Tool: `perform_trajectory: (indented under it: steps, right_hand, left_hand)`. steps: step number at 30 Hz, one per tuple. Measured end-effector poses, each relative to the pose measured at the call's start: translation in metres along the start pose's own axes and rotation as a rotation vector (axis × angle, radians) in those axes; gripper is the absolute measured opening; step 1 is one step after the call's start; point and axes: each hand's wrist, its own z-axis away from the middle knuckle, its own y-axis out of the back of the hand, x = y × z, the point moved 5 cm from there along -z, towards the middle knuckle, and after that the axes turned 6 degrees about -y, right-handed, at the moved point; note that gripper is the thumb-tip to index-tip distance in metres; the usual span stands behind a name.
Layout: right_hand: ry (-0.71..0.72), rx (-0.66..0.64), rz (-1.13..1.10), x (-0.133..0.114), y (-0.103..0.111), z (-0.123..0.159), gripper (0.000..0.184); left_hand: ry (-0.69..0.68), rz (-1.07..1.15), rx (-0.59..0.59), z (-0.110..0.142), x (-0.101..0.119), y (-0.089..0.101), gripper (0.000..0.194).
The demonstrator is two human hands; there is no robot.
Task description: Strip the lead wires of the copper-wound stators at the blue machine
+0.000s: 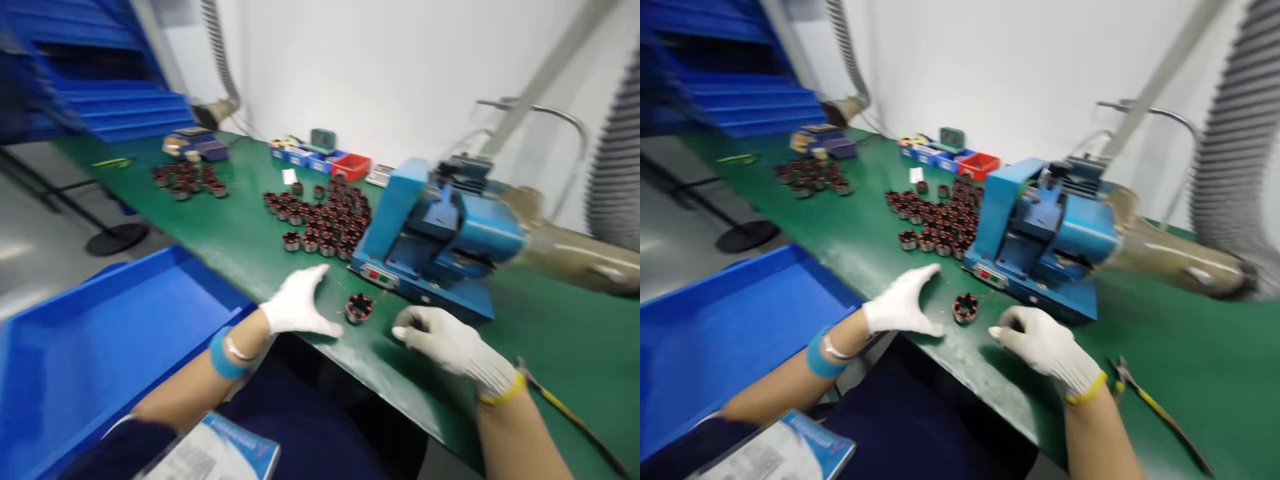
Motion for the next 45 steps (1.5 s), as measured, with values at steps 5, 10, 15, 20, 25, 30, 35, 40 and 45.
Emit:
perform_trajectory:
  steps: [5, 10, 15, 20, 25, 30, 35, 40, 45]
  right_hand:
    - [-0.067, 0.061, 0.032, -0.013, -0.011, -0.004, 0.038]
    - [-0.092, 0.222, -0.296, -0.009, -0.027, -0.021, 0.038]
    - [-0.101, 0.360, -0.754, 0.006, -0.037, -0.042, 0.023]
    - [-0.063, 0.669, -1.363, 0.035, 0.001, -0.035, 0.026]
    - [-0.069, 0.604, -1.174, 0.038, 0.024, -0.022, 0.026]
    - [0.051, 0.626, -1.242, 0.029, 0.025, -0.019, 0.026]
    - [0.043, 0.990, -1.576, 0.055, 0.040, -0.011, 0.033]
    - [0.064, 0.820, -1.266, 0.042, 0.033, -0.018, 0.033]
    - [0.148, 0.820, -1.336, 0.035, 0.022, -0.026, 0.034]
  left_hand:
    - [-0.216, -0.143, -0.201, -0.020, -0.009, -0.015, 0.108]
    - [-0.412, -0.027, -0.220, -0.046, 0.028, -0.037, 0.090]
    - [-0.398, 0.145, -0.138, -0.051, 0.052, -0.044, 0.045]
    - [-0.355, 0.318, -0.153, -0.053, 0.071, -0.048, 0.052]
    - [-0.338, 0.424, -0.078, -0.065, 0.092, -0.043, 0.054]
    - [-0.344, 0.553, -0.040, -0.075, 0.113, -0.039, 0.047]
    - [-0.174, 0.769, 0.000, -0.085, 0.123, -0.043, 0.053]
    - [-0.158, 0.904, 0.028, -0.094, 0.141, -0.047, 0.046]
    - [-0.097, 0.869, 0.118, -0.103, 0.147, -0.046, 0.043]
